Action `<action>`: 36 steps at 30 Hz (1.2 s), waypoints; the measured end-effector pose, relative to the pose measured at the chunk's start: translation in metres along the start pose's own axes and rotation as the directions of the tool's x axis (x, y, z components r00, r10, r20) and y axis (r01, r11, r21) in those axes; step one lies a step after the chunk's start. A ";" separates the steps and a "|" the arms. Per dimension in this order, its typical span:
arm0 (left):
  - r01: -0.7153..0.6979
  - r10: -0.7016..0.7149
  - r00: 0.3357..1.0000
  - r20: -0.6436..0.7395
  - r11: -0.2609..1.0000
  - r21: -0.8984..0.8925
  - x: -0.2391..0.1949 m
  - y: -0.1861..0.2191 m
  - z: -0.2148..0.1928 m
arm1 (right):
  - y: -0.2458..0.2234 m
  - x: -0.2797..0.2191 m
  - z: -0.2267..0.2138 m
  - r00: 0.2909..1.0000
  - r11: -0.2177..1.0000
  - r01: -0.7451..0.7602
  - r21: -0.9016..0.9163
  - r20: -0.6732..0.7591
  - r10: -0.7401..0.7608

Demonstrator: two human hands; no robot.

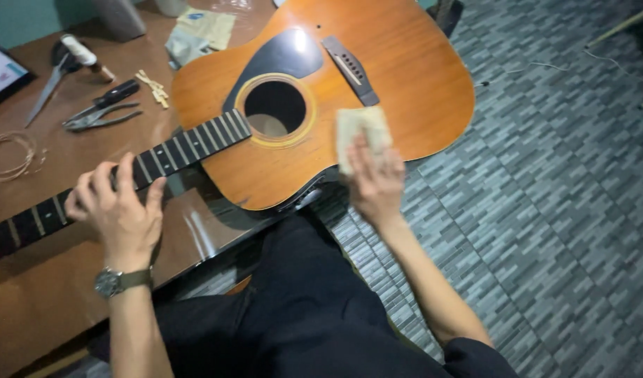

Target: The person wipes the body and neck of an acoustic guitar using a cloth. They clean the soundhole area, the fretboard, and the headstock, moving the cloth back and forth across the surfaces.

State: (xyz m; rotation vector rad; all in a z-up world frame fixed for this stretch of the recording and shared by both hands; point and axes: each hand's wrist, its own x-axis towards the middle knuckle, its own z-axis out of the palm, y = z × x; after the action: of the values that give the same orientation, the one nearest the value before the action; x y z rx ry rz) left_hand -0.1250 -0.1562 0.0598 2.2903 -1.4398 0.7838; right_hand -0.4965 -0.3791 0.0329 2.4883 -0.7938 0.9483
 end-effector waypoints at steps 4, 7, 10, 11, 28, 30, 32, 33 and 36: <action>-0.027 0.027 0.997 -0.078 1.000 0.004 0.001 0.003 0.001 | 0.071 -0.015 -0.013 0.957 0.959 -0.282 0.015 -0.059 0.283; -0.030 0.031 0.995 -0.099 0.999 0.012 0.002 0.005 -0.002 | 0.116 0.012 -0.033 0.783 0.793 -0.609 0.031 0.187 0.594; -0.017 0.017 0.996 -0.089 1.000 0.005 0.001 0.006 -0.005 | 0.150 0.046 -0.035 0.629 0.730 -0.664 -0.162 0.407 0.662; -0.002 0.001 0.997 -0.075 1.000 -0.025 0.002 0.006 -0.006 | 0.160 0.058 -0.033 0.641 0.775 -0.581 -0.250 0.446 0.624; 0.133 -0.143 0.988 -0.052 0.978 -0.160 0.001 0.000 0.013 | 0.233 0.187 0.175 0.808 0.993 0.079 -0.090 0.589 -0.011; 0.146 -0.155 0.986 -0.053 0.978 -0.149 0.006 0.004 0.005 | 0.185 0.225 0.157 0.847 0.967 0.246 -0.057 0.498 -0.186; 0.206 -0.211 0.974 0.076 0.976 0.069 0.012 0.010 -0.008 | 0.115 0.253 0.102 0.548 0.934 -0.292 0.206 0.837 -0.014; 0.202 -0.207 0.976 0.071 0.977 0.066 0.016 0.009 -0.010 | 0.123 0.241 0.098 0.552 0.934 -0.294 0.203 0.834 -0.008; 0.173 -0.176 0.984 0.006 0.971 0.163 0.021 0.011 -0.007 | 0.156 0.192 0.081 0.623 0.969 -0.184 0.165 0.782 -0.015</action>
State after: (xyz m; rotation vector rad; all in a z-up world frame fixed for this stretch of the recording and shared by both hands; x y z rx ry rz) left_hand -0.1299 -0.1730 0.0777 2.5117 -1.2006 0.8532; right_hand -0.4350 -0.6131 0.1288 3.1055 -1.0977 -0.1294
